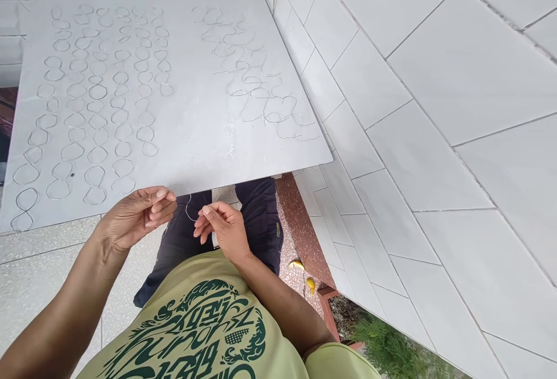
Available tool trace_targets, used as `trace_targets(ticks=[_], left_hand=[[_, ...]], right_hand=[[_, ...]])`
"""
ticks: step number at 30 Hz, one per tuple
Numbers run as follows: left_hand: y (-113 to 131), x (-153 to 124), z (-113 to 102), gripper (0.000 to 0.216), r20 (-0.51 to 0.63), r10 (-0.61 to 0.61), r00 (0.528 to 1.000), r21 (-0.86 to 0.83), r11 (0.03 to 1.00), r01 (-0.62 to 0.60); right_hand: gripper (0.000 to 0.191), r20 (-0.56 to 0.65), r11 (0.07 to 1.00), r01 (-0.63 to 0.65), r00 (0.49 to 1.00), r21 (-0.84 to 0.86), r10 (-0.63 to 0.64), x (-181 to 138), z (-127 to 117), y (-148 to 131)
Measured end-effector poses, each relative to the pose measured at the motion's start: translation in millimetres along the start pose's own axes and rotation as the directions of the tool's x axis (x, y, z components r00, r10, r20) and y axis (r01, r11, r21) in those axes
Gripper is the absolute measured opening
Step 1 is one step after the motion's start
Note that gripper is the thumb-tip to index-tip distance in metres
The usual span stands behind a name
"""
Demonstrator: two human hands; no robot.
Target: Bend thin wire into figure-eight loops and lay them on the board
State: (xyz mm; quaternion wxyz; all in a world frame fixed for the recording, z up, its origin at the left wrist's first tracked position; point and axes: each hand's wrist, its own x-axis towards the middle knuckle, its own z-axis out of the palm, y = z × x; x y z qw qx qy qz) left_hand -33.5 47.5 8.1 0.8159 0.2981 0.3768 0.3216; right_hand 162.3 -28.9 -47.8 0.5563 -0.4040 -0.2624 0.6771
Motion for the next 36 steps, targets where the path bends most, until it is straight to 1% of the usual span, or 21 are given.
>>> trace_targets(ticks=[2, 5, 9, 12, 16, 19, 21, 23, 26, 29, 32, 36], left_hand=[[8, 2, 0, 0.022, -0.021, -0.025, 0.999, 0.079, 0.997, 0.026], [12, 5, 4, 0.034, -0.098, 0.006, 0.995, 0.207, 0.978, 0.015], [7, 8, 10, 0.056, -0.172, 0.087, 0.981, 0.311, 0.950, -0.029], [-1, 7, 14, 0.063, -0.180, 0.125, 0.976, 0.330, 0.942, -0.060], [-10, 7, 19, 0.051, -0.160, 0.171, 0.972, 0.374, 0.922, -0.101], [-11, 12, 20, 0.039, -0.180, 0.258, 0.949, 0.428, 0.889, -0.160], [-10, 16, 19, 0.034, -0.180, 0.282, 0.942, 0.435, 0.882, -0.181], [-7, 19, 19, 0.032, -0.156, 0.253, 0.955, 0.394, 0.902, -0.175], [-5, 23, 20, 0.033, -0.116, 0.174, 0.978, 0.289, 0.948, -0.135], [-3, 25, 21, 0.033, -0.108, 0.132, 0.985, 0.226, 0.968, -0.105], [-1, 26, 21, 0.034, -0.110, 0.127, 0.986, 0.239, 0.966, -0.098], [2, 24, 19, 0.036, -0.115, 0.132, 0.985, 0.324, 0.942, -0.088]], right_hand=[[0.028, -0.015, 1.000, 0.002, 1.000, 0.000, -0.002, 0, 0, -1], [0.028, -0.037, 1.000, 0.000, 0.999, 0.028, 0.001, 1, 0, -2], [0.027, -0.067, 0.998, 0.005, 0.998, 0.069, -0.001, 4, 0, -2], [0.027, -0.103, 0.997, 0.006, 0.995, 0.076, 0.002, 6, 0, -2], [0.028, -0.106, 0.998, -0.010, 0.994, 0.060, 0.017, 6, 2, -2], [0.029, -0.088, 0.999, -0.028, 0.996, 0.041, 0.032, 4, 3, -3], [0.030, -0.072, 0.999, -0.036, 0.997, 0.032, 0.038, 3, 3, -3], [0.030, -0.052, 0.999, -0.037, 0.998, 0.026, 0.039, 1, 3, -4], [0.031, -0.027, 0.999, -0.032, 0.999, 0.024, 0.032, 0, 2, -6], [0.030, -0.009, 0.999, -0.032, 0.999, 0.020, 0.032, -1, 1, -6], [0.031, -0.006, 0.999, -0.039, 0.999, 0.010, 0.039, -2, 2, -5], [0.031, -0.014, 0.999, -0.050, 0.999, 0.003, 0.050, -3, 2, -5]])
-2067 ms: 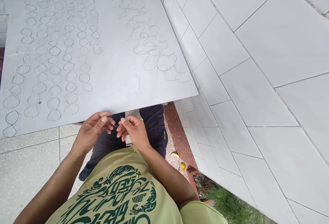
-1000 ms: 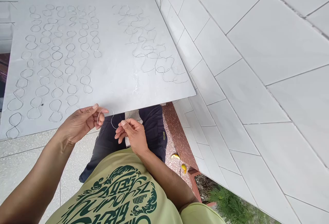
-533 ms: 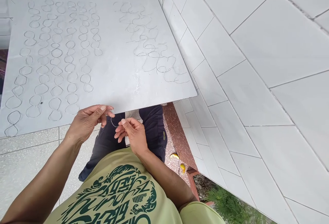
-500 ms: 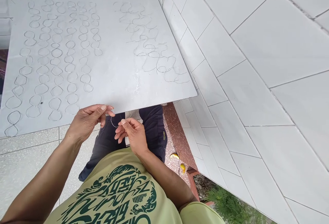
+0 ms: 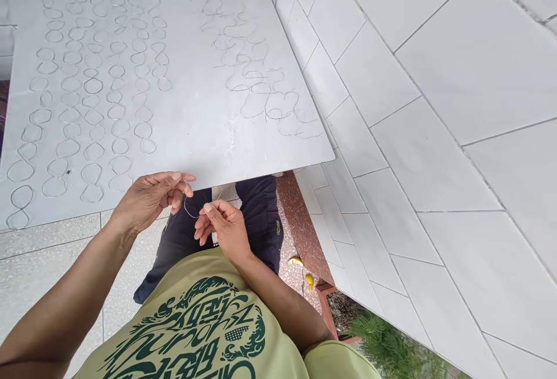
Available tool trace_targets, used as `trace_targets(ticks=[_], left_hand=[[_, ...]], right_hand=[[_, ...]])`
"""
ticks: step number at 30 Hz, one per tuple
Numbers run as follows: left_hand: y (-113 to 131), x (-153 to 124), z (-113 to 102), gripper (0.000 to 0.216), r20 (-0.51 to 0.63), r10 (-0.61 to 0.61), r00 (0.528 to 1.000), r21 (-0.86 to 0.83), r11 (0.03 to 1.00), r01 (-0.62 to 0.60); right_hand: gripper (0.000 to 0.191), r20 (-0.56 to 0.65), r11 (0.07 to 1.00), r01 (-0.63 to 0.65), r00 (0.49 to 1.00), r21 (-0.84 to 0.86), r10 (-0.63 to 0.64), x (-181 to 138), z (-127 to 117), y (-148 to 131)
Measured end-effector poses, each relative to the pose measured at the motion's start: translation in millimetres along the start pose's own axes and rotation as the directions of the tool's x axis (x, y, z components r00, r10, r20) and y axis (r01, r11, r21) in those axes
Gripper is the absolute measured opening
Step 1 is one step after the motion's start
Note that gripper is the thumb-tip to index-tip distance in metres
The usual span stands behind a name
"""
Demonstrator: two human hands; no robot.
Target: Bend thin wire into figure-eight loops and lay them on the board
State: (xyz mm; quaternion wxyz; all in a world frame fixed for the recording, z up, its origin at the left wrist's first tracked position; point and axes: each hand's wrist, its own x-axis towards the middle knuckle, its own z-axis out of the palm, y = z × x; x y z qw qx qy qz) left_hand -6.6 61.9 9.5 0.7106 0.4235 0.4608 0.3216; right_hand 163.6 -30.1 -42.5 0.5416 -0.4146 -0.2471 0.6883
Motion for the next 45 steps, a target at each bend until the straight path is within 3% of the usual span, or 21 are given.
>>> trace_targets(ticks=[6, 11, 19, 28, 37, 45], left_hand=[[1, -8, 1, 0.037, -0.041, 0.061, 0.997, 0.170, 0.984, -0.053], [-5, -6, 12, 0.039, -0.161, 0.210, 0.964, 0.388, 0.912, -0.134], [-3, 1, 10, 0.056, -0.107, 0.197, 0.975, 0.321, 0.935, -0.153], [1, -4, 7, 0.064, -0.185, 0.189, 0.964, 0.212, 0.966, -0.149], [-2, -2, 12, 0.044, -0.152, 0.226, 0.962, 0.448, 0.884, -0.137], [-14, 3, 19, 0.038, -0.206, 0.353, 0.913, 0.612, 0.774, -0.161]], right_hand=[[0.033, 0.010, 0.999, -0.039, 0.999, -0.018, 0.039, -1, 3, 0], [0.034, 0.036, 0.998, -0.058, 0.998, -0.019, 0.058, 1, 12, 1], [0.035, -0.049, 0.999, -0.026, 0.998, 0.019, 0.027, 2, 5, 4], [0.034, -0.088, 0.999, 0.007, 0.996, 0.031, -0.005, 5, 1, -8], [0.035, -0.119, 0.999, 0.042, 0.992, -0.008, -0.043, 5, 0, -14], [0.034, -0.105, 0.999, 0.036, 0.994, -0.017, -0.038, 4, 4, -6]])
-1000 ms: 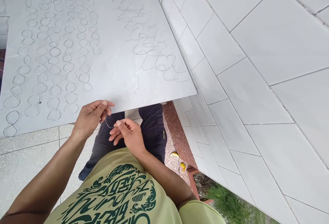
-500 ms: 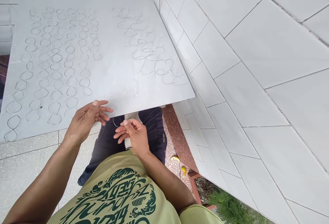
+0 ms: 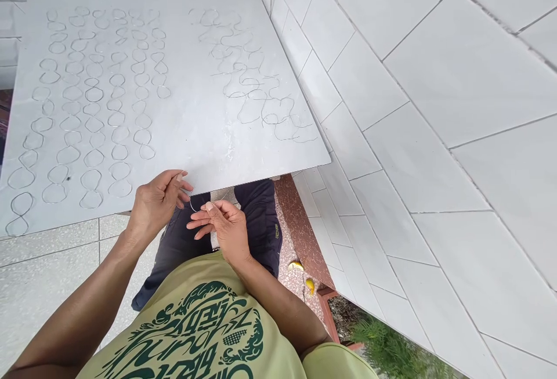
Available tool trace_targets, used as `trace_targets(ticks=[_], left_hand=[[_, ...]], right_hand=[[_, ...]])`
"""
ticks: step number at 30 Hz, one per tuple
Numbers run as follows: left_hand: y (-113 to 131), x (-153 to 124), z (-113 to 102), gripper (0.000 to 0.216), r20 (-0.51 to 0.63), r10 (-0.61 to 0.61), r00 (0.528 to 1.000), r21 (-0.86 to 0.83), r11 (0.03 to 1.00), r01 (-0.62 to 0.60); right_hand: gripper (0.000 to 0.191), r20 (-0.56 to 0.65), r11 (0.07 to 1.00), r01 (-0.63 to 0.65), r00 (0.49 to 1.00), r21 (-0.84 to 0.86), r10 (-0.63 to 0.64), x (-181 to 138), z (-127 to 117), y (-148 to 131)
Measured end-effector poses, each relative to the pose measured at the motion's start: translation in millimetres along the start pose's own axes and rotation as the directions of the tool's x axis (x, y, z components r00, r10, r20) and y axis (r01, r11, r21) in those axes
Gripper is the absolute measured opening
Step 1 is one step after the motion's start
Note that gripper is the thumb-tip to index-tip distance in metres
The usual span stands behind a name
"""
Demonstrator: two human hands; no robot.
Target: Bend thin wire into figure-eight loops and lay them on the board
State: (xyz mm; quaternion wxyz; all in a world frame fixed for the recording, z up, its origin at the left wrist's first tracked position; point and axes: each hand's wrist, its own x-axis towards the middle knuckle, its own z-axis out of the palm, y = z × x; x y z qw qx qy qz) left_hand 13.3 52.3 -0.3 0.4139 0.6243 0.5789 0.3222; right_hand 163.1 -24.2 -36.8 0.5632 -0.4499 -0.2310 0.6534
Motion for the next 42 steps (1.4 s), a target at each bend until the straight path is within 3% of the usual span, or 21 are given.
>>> trace_targets(ticks=[10, 27, 31, 37, 42], left_hand=[[0, -1, 9, 0.035, -0.096, 0.062, 0.993, 0.046, 0.997, -0.058], [12, 11, 25, 0.014, -0.243, 0.020, 0.970, -0.088, 0.995, -0.042], [15, 12, 25, 0.023, -0.234, 0.017, 0.972, -0.105, 0.994, -0.043], [14, 4, 19, 0.056, -0.228, 0.021, 0.973, -0.228, 0.971, -0.074], [7, -5, 12, 0.052, -0.139, -0.058, 0.989, -0.322, 0.947, 0.011]], right_hand=[[0.033, -0.019, 0.999, -0.001, 1.000, 0.045, 0.002, 0, 5, 5], [0.034, -0.069, 0.993, 0.030, 0.997, 0.112, -0.022, 8, 12, 11], [0.034, -0.089, 0.993, 0.044, 0.995, 0.114, -0.034, 11, 13, 10], [0.033, -0.081, 0.990, 0.055, 0.996, 0.129, -0.044, 17, 5, 4], [0.034, -0.086, 0.988, 0.063, 0.995, 0.138, -0.051, 18, 4, 0]])
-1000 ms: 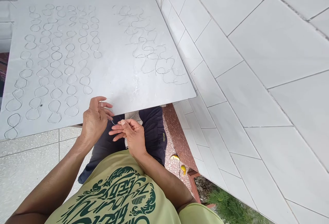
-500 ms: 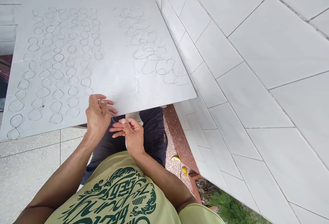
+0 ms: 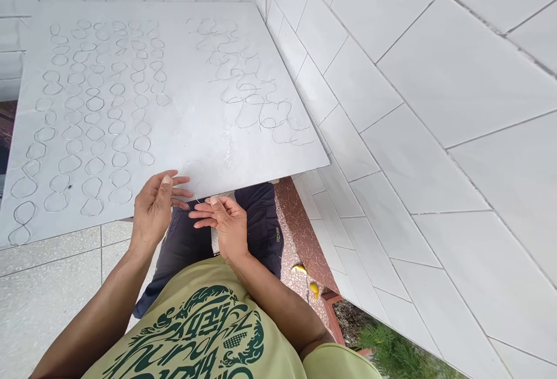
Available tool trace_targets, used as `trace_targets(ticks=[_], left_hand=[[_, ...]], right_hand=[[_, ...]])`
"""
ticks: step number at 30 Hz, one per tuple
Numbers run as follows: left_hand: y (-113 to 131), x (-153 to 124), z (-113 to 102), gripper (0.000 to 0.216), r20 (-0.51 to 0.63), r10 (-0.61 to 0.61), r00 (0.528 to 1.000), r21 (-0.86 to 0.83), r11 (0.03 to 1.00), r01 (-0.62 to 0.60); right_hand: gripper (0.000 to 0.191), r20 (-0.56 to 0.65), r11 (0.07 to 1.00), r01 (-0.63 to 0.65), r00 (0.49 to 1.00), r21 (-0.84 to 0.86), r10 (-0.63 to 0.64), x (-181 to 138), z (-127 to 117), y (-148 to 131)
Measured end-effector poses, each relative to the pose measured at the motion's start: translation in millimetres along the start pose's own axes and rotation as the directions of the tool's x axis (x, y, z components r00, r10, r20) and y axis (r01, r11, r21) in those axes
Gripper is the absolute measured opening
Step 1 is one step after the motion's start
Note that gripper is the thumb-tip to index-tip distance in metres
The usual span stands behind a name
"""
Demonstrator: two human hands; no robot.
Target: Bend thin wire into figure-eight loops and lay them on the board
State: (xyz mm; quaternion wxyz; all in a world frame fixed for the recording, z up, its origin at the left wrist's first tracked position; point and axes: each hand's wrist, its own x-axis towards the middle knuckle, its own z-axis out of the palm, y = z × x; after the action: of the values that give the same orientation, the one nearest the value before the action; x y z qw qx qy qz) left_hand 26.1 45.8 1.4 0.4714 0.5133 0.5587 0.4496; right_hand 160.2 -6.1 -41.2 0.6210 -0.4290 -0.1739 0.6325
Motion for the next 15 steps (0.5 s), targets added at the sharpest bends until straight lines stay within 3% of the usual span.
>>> trace_targets(ticks=[10, 15], left_hand=[[-6, -5, -4, 0.043, 0.111, -0.080, 0.991, 0.067, 0.995, 0.073], [-9, -10, -9, 0.040, 0.108, -0.118, 0.987, 0.101, 0.989, 0.107]], right_hand=[[0.035, -0.004, 1.000, 0.017, 1.000, -0.012, -0.017, 6, -2, -3], [0.035, 0.000, 0.996, 0.069, 0.998, -0.056, -0.069, 23, -11, -30]])
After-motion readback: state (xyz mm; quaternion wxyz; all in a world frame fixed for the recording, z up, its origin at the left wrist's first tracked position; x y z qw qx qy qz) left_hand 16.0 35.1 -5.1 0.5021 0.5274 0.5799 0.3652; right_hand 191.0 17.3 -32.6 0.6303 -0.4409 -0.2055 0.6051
